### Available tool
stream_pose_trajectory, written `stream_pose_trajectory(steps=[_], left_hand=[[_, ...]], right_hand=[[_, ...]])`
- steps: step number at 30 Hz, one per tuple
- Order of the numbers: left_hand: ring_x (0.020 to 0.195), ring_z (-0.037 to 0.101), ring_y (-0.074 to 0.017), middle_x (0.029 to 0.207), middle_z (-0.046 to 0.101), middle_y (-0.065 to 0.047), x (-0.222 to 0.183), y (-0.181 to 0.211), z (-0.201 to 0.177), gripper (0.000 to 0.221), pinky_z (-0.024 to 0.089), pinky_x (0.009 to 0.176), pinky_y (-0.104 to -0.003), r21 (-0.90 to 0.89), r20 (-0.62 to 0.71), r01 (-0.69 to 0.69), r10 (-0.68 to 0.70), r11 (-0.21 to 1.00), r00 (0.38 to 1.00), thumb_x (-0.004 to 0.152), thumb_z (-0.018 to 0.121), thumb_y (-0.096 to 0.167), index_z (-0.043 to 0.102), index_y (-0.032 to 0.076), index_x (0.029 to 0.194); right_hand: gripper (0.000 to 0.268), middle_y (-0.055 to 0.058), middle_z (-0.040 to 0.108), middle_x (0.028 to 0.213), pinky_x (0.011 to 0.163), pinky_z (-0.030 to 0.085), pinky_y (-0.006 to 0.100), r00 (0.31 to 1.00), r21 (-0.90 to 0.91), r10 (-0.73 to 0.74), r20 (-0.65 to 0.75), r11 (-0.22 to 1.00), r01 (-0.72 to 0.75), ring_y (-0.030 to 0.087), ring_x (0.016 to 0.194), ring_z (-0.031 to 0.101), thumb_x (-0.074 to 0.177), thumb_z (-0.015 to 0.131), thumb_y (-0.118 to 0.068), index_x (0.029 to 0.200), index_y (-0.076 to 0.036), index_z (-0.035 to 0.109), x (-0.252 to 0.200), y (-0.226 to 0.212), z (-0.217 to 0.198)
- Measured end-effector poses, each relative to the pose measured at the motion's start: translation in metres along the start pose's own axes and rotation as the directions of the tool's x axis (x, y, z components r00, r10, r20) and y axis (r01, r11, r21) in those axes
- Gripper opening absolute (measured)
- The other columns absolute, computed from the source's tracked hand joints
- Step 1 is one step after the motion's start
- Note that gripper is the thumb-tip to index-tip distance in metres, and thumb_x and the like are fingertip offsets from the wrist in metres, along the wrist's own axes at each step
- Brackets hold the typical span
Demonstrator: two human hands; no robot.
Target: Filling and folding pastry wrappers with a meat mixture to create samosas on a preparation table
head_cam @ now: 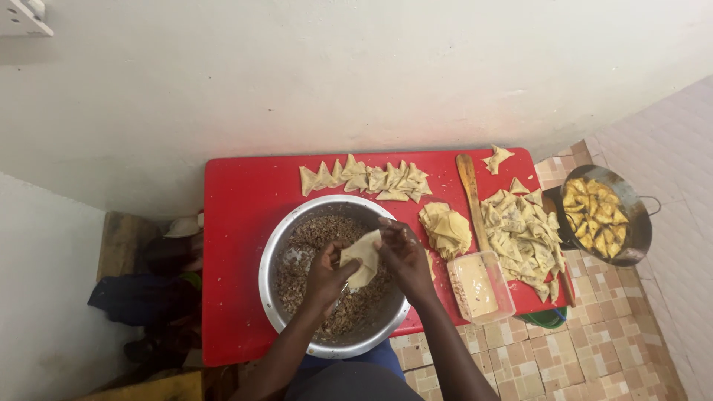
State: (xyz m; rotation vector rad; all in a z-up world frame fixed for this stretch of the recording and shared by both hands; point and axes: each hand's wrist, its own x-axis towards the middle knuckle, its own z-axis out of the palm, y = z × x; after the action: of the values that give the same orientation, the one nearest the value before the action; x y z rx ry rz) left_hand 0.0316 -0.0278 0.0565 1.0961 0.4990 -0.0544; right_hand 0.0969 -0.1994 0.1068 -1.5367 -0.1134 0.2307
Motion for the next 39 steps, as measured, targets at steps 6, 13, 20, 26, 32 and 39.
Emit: stream_pose_trajectory(steps=[6, 13, 20, 26, 32, 39], left_hand=[[0.091, 0.083, -0.0301, 0.105, 0.081, -0.021, -0.008, 0.004, 0.004, 0.041, 0.068, 0.076, -0.040, 0.121, 0.014, -0.077, 0.076, 0.990, 0.997, 0.091, 0.090, 0.009, 0.071, 0.009, 0.127], [0.091, 0.085, -0.0440, 0.098, 0.078, -0.027, -0.007, -0.007, -0.005, 0.040, 0.069, 0.072, -0.047, 0.410, 0.083, -0.173, 0.152, 0.896, 0.985, 0.096, 0.082, 0.003, 0.066, 0.008, 0.132], [0.120, 0.070, -0.0542, 0.126, 0.061, -0.029, -0.027, 0.047, 0.018, 0.052, 0.069, 0.085, -0.064, 0.674, 0.270, -0.366, 0.247, 0.642, 0.931, 0.102, 0.076, 0.003, 0.054, 0.007, 0.149], [0.156, 0.021, -0.0755, 0.167, 0.028, -0.044, -0.033, 0.056, 0.008, 0.083, 0.025, 0.121, -0.096, 0.431, 0.677, -0.569, 0.166, 0.701, 0.717, 0.101, 0.050, 0.005, 0.009, 0.000, 0.173], [0.178, 0.005, -0.0334, 0.194, 0.001, -0.011, -0.045, 0.065, 0.001, 0.155, 0.020, 0.137, -0.052, 0.384, 0.720, -0.344, -0.044, 0.857, 0.693, 0.069, 0.093, 0.061, -0.008, 0.022, 0.180], [0.121, 0.079, -0.0337, 0.132, 0.083, -0.020, 0.013, -0.026, -0.057, 0.101, 0.065, 0.101, -0.056, 0.171, 0.493, -0.446, 0.316, 0.879, 0.811, 0.066, 0.103, 0.010, 0.065, 0.008, 0.159]], right_hand=[[0.061, 0.015, 0.079, 0.099, 0.088, 0.064, 0.034, 0.998, 0.029, 0.034, -0.060, 0.999, -0.032, 0.020, 0.095, 0.076, 0.087, 0.084, 0.013, 0.146, 0.003, 0.070, -0.006, 0.062, -0.013], [0.052, 0.021, 0.081, 0.096, 0.092, 0.065, 0.040, 0.998, 0.012, -0.037, -0.045, 0.999, 0.037, 0.025, 0.095, 0.078, 0.082, 0.080, 0.022, 0.132, 0.006, 0.077, -0.016, 0.035, -0.020], [0.035, 0.015, 0.083, 0.087, 0.077, 0.067, 0.043, 0.917, -0.441, -0.346, 0.200, 0.804, 0.399, 0.030, 0.082, 0.083, 0.085, 0.096, -0.006, 0.119, -0.008, 0.088, -0.016, -0.048, -0.012], [0.025, 0.015, 0.082, 0.081, 0.074, 0.066, 0.043, 0.885, -0.404, -0.384, 0.265, 0.789, 0.463, 0.030, 0.075, 0.083, 0.088, 0.092, -0.003, 0.112, -0.003, 0.085, -0.010, -0.076, -0.008], [0.024, 0.001, 0.089, 0.114, 0.086, 0.064, 0.030, 0.892, -0.519, -0.346, 0.292, 0.726, 0.451, 0.014, 0.097, 0.084, 0.101, 0.085, -0.020, 0.124, -0.013, 0.084, -0.013, -0.098, -0.005], [0.010, 0.017, 0.080, 0.077, 0.071, 0.063, 0.038, 0.884, -0.297, -0.393, 0.253, 0.838, 0.458, 0.022, 0.076, 0.079, 0.093, 0.090, -0.001, 0.101, 0.002, 0.084, -0.001, -0.098, 0.028]])
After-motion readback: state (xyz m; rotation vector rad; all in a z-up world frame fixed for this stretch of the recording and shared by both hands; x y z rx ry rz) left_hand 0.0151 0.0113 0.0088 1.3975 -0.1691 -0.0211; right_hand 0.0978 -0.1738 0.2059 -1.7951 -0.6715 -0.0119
